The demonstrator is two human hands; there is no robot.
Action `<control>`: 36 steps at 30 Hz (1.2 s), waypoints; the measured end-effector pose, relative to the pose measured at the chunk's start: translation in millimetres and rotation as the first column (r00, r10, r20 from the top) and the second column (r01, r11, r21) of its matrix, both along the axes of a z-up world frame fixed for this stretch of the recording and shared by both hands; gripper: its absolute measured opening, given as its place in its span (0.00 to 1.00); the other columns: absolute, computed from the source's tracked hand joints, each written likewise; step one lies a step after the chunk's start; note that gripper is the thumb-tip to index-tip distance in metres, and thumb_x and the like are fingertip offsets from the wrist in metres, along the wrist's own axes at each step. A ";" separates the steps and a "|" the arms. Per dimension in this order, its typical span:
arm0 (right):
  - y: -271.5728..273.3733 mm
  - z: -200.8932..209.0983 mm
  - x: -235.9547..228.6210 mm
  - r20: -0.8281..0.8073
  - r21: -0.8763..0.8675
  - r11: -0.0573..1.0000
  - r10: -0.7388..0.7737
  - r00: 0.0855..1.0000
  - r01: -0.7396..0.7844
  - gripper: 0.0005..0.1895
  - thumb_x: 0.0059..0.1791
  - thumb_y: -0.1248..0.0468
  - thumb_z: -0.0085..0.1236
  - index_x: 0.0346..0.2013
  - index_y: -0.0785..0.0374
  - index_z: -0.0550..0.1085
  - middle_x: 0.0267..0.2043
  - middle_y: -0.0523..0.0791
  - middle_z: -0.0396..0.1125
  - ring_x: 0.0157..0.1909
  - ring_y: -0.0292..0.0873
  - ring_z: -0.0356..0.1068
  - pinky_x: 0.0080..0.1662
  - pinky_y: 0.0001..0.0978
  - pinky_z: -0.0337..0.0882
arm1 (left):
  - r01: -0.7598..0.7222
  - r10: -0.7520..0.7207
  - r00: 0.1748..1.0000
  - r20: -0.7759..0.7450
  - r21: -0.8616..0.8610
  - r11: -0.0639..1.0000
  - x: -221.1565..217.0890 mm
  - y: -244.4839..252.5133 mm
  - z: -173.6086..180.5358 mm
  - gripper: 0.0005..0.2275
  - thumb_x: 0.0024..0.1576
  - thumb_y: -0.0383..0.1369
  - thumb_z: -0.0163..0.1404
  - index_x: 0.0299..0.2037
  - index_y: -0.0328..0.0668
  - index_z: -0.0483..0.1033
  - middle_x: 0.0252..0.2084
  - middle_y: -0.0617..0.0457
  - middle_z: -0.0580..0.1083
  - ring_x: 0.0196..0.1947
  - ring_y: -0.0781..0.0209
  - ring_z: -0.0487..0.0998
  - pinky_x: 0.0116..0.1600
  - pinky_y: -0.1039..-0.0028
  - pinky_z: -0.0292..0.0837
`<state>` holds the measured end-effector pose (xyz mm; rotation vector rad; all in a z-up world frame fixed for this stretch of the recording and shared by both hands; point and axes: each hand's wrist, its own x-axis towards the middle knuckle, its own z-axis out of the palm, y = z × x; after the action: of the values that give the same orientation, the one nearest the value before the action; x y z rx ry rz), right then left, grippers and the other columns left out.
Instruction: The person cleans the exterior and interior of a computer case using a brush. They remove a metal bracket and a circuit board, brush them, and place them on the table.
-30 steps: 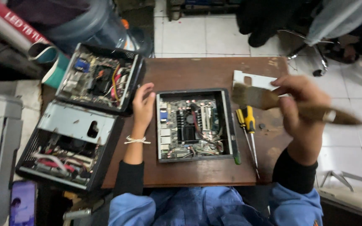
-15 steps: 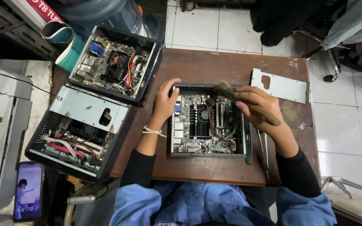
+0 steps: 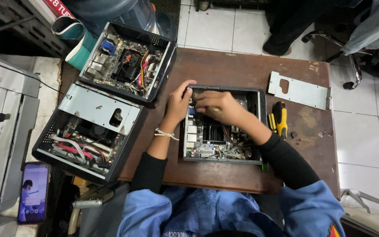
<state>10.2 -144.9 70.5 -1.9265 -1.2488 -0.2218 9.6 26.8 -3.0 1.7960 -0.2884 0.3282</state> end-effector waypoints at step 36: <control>-85.3 -24.2 -21.1 0.324 -0.809 0.353 -0.398 0.858 0.469 0.09 0.34 0.65 0.49 0.26 0.52 0.73 0.26 0.43 0.67 0.21 0.48 0.68 0.24 0.35 0.67 | -0.020 0.020 1.000 -0.001 0.012 1.000 -1.3 -1.5 -11.5 0.10 0.54 0.27 0.39 0.44 0.37 0.69 0.39 0.44 0.72 0.43 0.49 0.70 0.48 0.65 0.64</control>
<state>-11.0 -230.2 46.3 -3.2041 -0.8823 0.1436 8.3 25.3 -14.5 1.8120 -0.2722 0.3405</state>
